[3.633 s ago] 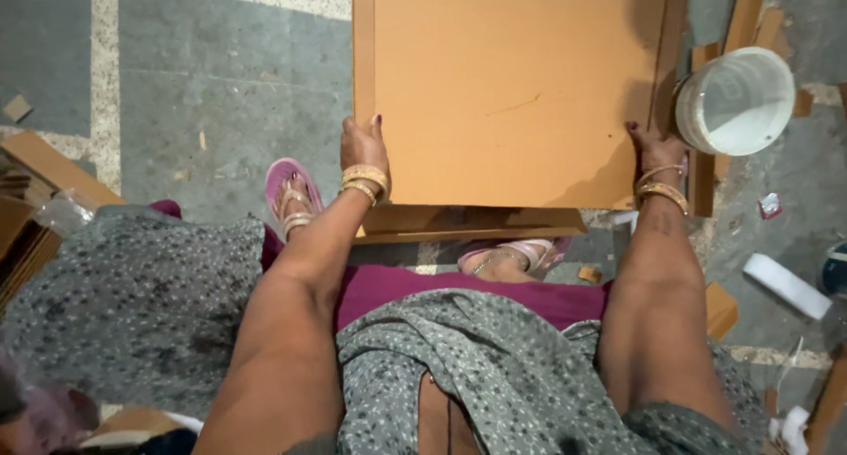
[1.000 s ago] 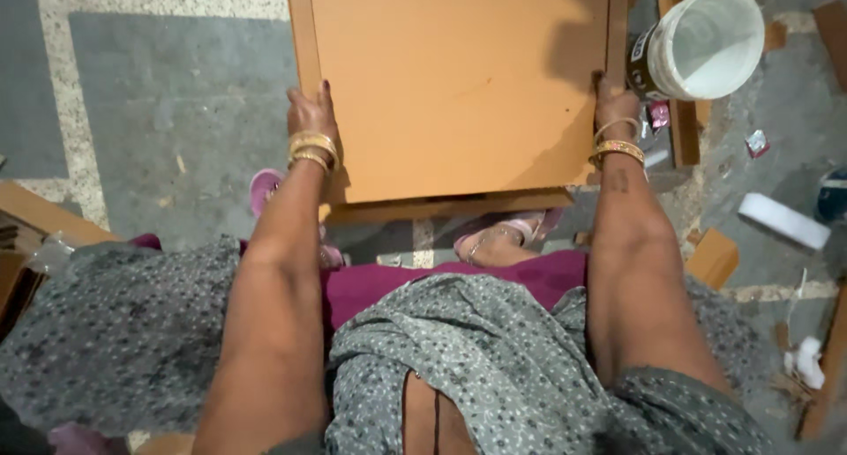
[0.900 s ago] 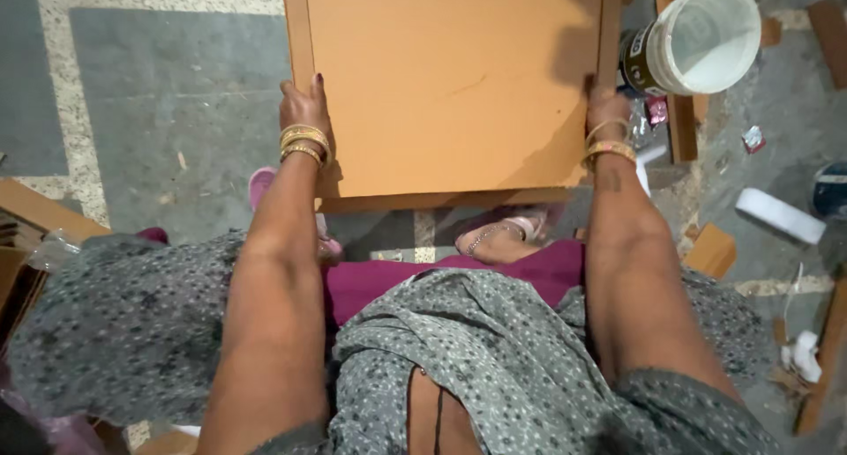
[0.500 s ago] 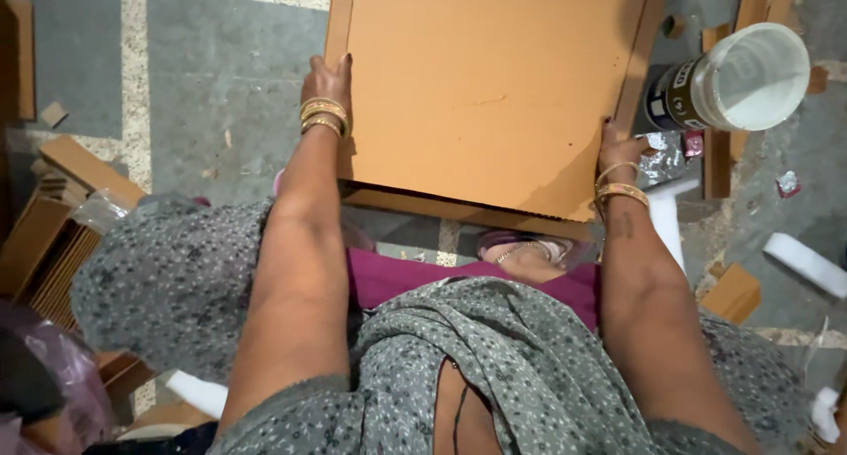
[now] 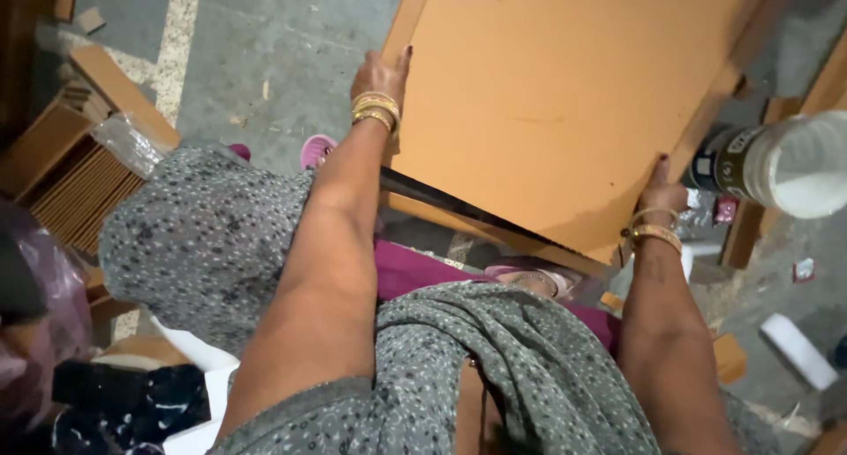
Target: The person sits on the floor and applies a clear liquid adhesive to a flat, orange-brown cardboard piece using a white foam roller. They repeatedly dip the roller into a white bucket and roll it across the surface to coat it evenly.
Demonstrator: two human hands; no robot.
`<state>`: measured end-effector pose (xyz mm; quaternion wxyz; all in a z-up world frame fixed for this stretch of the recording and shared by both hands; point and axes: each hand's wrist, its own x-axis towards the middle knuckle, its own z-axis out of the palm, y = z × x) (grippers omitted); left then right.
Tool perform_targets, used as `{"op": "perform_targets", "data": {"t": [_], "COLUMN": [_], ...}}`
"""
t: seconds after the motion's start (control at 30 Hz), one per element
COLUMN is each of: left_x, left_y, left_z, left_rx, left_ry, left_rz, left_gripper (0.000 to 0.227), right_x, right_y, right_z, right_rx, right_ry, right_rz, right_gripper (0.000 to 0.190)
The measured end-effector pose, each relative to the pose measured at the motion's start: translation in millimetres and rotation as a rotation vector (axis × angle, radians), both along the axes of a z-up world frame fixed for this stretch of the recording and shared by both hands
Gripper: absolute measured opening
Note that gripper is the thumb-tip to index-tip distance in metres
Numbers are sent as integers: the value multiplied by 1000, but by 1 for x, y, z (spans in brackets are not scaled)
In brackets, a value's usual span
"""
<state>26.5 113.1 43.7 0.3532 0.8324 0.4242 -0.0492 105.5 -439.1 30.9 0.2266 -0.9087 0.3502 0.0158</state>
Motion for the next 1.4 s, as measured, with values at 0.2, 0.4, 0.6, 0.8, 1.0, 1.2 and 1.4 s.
{"op": "perform_targets", "data": {"t": [0.2,0.4,0.6,0.8,1.0,1.2,1.4], "left_x": [0,18,39,39,34,15,-22], "left_y": [1,4,8,9,6,6,-6], "left_z": [16,7,-4,6,9,12,-11], "left_rx": [-52,-29,-18,-56,-16,-16,86], "left_ry": [48,49,-39,5,-49,-21,3], "left_rz": [-13,-51,-94,-93,-65,-50,65], "left_gripper": [80,75,74,73,73,69,72], "right_x": [3,22,36,46,48,17,-32], "right_y": [5,4,17,12,7,21,28], "right_z": [5,15,25,19,11,26,29], "right_rx": [-40,-17,174,-56,2,22,26], "right_ry": [14,-99,-251,-45,-108,-124,-240], "right_rz": [27,263,287,198,213,240,265], "right_gripper": [90,80,72,76,70,60,57]}}
